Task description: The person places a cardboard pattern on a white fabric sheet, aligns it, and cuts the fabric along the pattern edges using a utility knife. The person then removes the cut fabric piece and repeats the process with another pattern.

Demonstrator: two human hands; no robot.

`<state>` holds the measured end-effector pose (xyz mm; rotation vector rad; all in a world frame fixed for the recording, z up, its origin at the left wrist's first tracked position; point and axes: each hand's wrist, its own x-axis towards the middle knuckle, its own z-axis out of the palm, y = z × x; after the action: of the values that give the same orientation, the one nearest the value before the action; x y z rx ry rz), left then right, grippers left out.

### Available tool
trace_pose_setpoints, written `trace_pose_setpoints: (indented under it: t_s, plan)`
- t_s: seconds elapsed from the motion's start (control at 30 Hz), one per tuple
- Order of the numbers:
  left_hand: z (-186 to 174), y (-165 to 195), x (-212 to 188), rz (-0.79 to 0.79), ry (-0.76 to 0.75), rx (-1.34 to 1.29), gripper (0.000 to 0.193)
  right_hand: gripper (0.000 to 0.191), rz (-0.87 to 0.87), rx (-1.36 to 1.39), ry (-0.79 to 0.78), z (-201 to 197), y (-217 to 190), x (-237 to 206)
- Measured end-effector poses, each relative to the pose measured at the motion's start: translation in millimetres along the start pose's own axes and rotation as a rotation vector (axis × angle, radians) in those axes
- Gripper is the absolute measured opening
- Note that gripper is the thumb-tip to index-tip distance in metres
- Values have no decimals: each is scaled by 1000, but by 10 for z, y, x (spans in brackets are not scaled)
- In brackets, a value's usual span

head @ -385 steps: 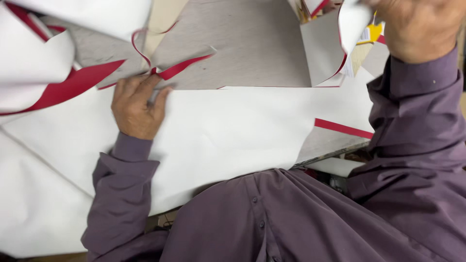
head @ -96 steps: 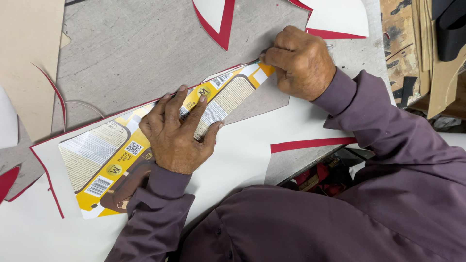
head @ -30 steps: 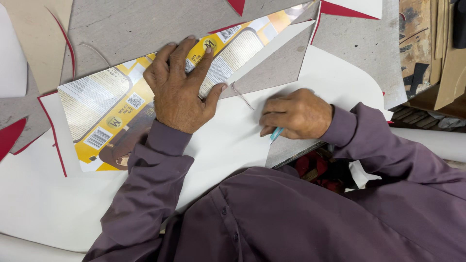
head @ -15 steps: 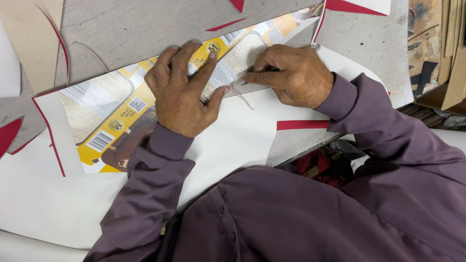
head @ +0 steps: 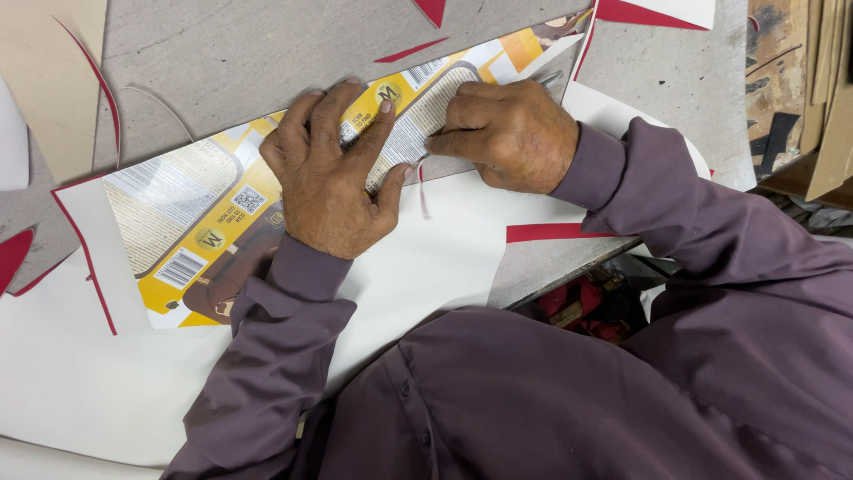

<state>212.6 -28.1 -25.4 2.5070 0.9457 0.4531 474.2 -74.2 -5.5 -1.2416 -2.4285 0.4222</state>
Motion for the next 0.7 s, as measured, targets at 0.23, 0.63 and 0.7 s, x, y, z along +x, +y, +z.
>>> trace_pose_setpoints:
  t_s: [0.23,0.63,0.7]
  plan:
    - [-9,23,24,-4,4,9,55,32,36,-5,-26,-92,-80,58]
    - [-74,-68,16,34,35,4,54,9,251,-727,-457,-743,-170,-42]
    - [-152,-165,64,52,56,19,52,17,312,-393,-311,-916,-271,-114]
